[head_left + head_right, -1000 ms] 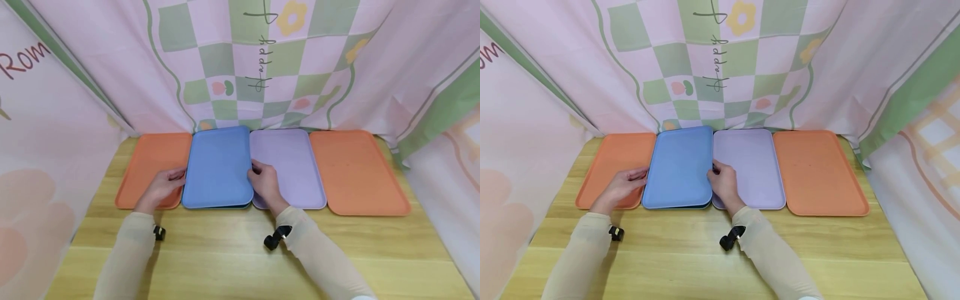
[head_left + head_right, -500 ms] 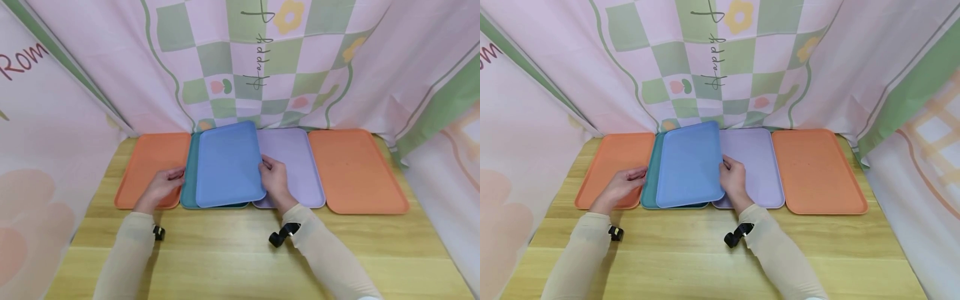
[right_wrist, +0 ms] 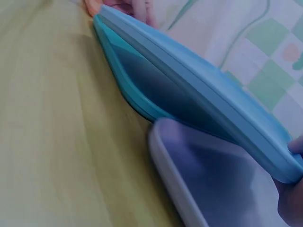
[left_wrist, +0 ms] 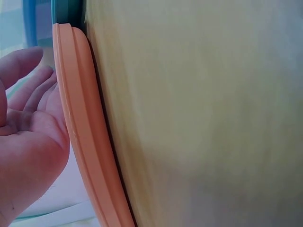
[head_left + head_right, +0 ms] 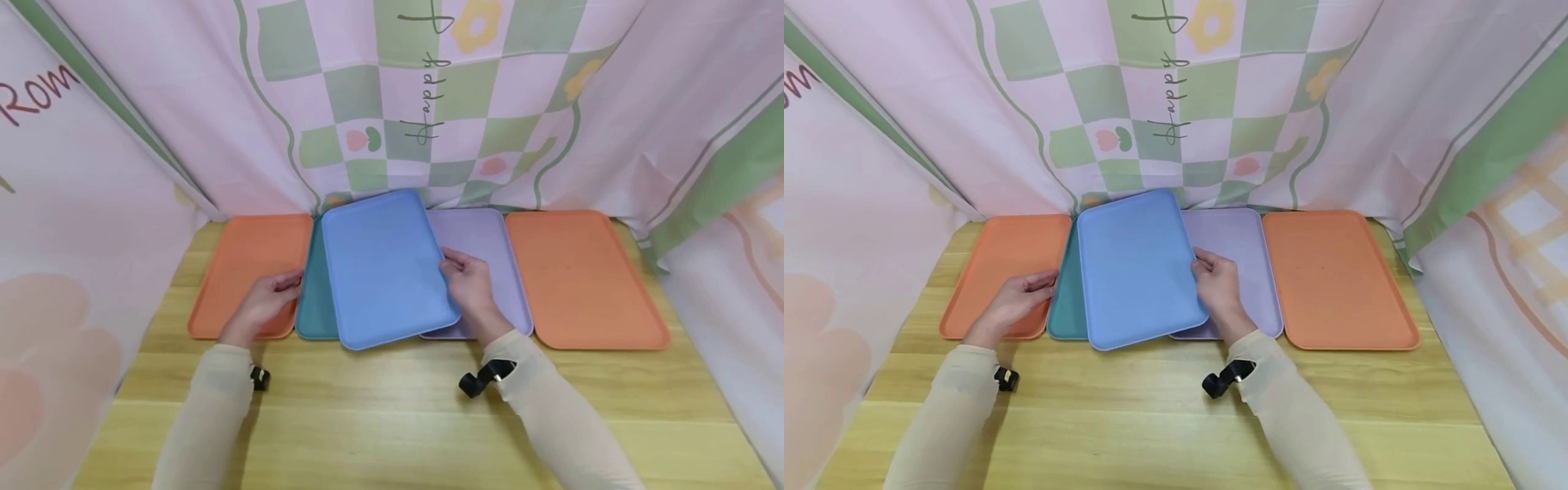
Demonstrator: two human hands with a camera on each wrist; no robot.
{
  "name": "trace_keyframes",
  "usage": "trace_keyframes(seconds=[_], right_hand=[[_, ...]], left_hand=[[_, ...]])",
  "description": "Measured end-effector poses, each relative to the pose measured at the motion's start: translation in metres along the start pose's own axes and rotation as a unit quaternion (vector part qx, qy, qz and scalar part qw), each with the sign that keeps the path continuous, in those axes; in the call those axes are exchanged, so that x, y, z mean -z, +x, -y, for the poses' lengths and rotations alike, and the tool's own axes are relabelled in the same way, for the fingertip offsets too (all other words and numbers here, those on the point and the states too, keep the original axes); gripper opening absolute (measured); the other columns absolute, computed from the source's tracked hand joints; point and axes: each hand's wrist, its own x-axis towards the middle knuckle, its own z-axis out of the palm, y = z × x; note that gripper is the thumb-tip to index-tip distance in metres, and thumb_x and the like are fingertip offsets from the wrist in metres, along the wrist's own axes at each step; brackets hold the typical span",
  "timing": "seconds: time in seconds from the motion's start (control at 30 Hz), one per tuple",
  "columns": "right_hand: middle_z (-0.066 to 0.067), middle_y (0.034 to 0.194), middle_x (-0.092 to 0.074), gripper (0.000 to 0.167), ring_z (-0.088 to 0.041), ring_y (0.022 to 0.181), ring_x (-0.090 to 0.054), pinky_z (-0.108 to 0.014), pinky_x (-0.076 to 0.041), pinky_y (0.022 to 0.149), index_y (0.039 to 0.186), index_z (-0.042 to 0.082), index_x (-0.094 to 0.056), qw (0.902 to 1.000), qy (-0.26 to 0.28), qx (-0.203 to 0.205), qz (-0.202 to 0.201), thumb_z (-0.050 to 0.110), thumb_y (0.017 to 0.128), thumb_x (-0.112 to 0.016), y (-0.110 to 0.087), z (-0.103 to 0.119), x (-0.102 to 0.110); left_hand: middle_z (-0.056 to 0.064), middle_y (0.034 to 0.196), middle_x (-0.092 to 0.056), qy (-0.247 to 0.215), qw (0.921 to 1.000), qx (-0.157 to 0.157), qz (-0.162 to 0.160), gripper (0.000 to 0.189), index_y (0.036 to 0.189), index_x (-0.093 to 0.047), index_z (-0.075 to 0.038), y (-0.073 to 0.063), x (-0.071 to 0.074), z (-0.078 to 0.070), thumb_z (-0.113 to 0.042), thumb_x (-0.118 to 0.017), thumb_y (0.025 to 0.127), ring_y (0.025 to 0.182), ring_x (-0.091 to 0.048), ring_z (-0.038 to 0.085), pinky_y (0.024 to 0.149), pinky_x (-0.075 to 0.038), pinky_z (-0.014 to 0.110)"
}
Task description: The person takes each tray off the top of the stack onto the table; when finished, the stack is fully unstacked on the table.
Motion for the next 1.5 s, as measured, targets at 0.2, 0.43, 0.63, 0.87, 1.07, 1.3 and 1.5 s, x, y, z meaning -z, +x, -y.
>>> trace_keyframes(seconds=[0.2,0.43,0.63,0.87,1.07,1.3,1.5], right_hand=[[-0.019,0.14,-0.072,0.039,-0.023,0.122,-0.073,-0.012,-0.057,0.083,0.146,0.006,-0.068,0.9996,-0.012,0.011,0.025,0.015,0.109,-0.063,0.004,0.001,0.021],[-0.023,0.142,-0.069,0.041,-0.005,0.114,-0.072,-0.009,-0.056,0.086,0.148,0.003,-0.066,0.9973,-0.01,0.03,0.067,0.014,0.108,-0.065,0.005,0.002,0.039],[-0.023,0.144,-0.067,0.043,0.008,0.103,-0.069,-0.008,-0.054,0.088,0.148,0.002,-0.065,0.9935,-0.024,0.044,0.102,0.016,0.108,-0.066,0.007,-0.001,0.053],[-0.02,0.154,-0.062,0.044,-0.026,0.138,-0.062,-0.01,-0.056,0.088,0.15,0.002,-0.062,0.9843,-0.06,0.057,0.156,0.018,0.11,-0.064,0.005,-0.003,0.071],[-0.02,0.151,-0.064,0.046,-0.024,0.128,-0.069,-0.018,-0.061,0.087,0.151,0.004,-0.063,0.9771,-0.081,0.044,0.192,0.023,0.109,-0.066,0.002,-0.003,0.084],[-0.025,0.141,-0.069,0.041,0.001,0.099,-0.074,-0.018,-0.061,0.085,0.144,-0.002,-0.067,0.9633,-0.103,0.09,0.231,0.017,0.107,-0.069,0.0,-0.002,0.095],[-0.025,0.143,-0.068,0.037,0.005,0.104,-0.072,-0.017,-0.06,0.087,0.139,-0.004,-0.07,0.9494,-0.109,0.113,0.272,0.011,0.105,-0.07,-0.003,-0.004,0.097]], left_hand=[[0.023,0.167,-0.046,-0.002,0.9999,-0.007,-0.009,0.054,0.163,-0.044,0.0,0.001,0.0,0.001,-0.011,-0.056,0.112,0.16,-0.04,0.037,0.128,-0.041,0.052],[0.023,0.167,-0.046,0.002,0.9999,-0.004,-0.013,0.053,0.163,-0.044,0.001,0.003,-0.001,0.002,-0.01,-0.056,0.112,0.159,-0.041,0.038,0.128,-0.041,0.052],[0.024,0.167,-0.046,0.005,0.9999,-0.001,-0.013,0.053,0.162,-0.045,0.001,0.004,-0.002,0.0,-0.011,-0.056,0.112,0.159,-0.041,0.039,0.127,-0.041,0.052],[0.025,0.166,-0.046,0.0,0.9999,-0.002,-0.014,0.053,0.162,-0.045,0.002,0.005,-0.003,-0.004,-0.01,-0.057,0.111,0.158,-0.042,0.039,0.127,-0.041,0.052],[0.026,0.164,-0.049,-0.002,0.9999,-0.006,-0.015,0.053,0.16,-0.047,0.003,0.006,-0.003,-0.002,-0.011,-0.06,0.111,0.156,-0.044,0.04,0.126,-0.043,0.052],[0.025,0.162,-0.052,0.019,0.9994,-0.011,-0.026,0.051,0.159,-0.05,0.002,0.007,-0.003,-0.002,-0.012,-0.059,0.111,0.154,-0.048,0.039,0.123,-0.046,0.051],[0.025,0.164,-0.049,0.006,0.9998,-0.01,-0.019,0.052,0.161,-0.047,0.002,0.006,-0.004,-0.003,-0.012,-0.058,0.111,0.157,-0.044,0.038,0.126,-0.043,0.051]])
